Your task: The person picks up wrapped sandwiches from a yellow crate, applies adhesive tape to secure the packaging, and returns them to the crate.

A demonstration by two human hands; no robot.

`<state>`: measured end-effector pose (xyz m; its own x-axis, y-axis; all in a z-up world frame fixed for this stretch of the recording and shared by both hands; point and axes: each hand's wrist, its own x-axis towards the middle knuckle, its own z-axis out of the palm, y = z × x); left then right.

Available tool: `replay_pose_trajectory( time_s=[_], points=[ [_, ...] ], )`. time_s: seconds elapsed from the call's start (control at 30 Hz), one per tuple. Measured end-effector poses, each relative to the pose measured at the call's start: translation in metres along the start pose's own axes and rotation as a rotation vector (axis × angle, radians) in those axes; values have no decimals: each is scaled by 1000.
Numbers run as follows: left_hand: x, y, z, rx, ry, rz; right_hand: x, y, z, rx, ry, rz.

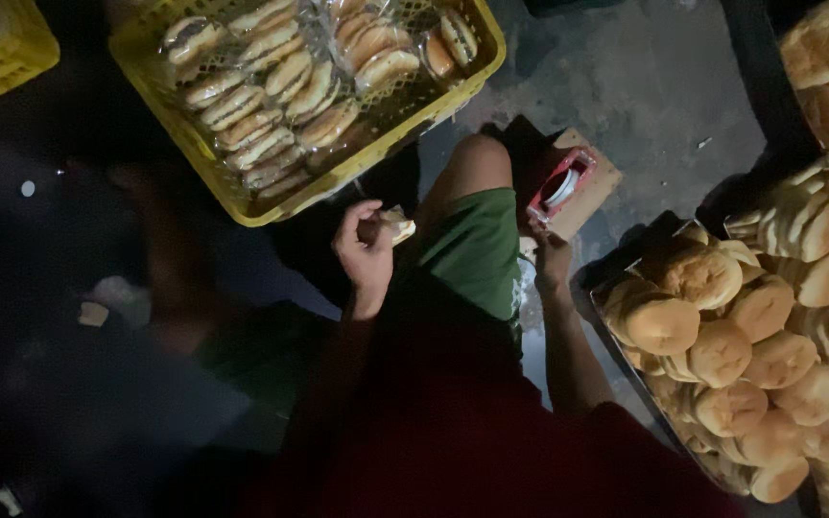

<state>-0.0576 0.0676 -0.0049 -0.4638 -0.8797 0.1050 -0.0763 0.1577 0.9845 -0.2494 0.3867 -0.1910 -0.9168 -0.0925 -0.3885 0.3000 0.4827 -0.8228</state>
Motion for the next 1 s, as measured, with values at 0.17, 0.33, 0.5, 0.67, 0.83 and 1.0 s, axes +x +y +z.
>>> replay_pose_trajectory(
  time_s=[0.17,0.33,0.5,0.67,0.83,1.0],
  points=[
    [-6,0,7,-65,-2,-14,4,-14,12,-415,-9,-329],
    [4,1,8,69,29,97,-51,-126,29,-239,-73,-530],
    [-1,8,15,255,26,269,-118,-233,87,156,-771,-509],
    [8,14,-6,166,-19,11,-135,-265,120,5,-552,-844],
    [15,1,-15,-12,-91,-144,-130,-255,125,-95,-734,-971],
    [38,-39,-34,-66,-638,-297,-113,-254,140,-121,-595,-736]
  ],
)
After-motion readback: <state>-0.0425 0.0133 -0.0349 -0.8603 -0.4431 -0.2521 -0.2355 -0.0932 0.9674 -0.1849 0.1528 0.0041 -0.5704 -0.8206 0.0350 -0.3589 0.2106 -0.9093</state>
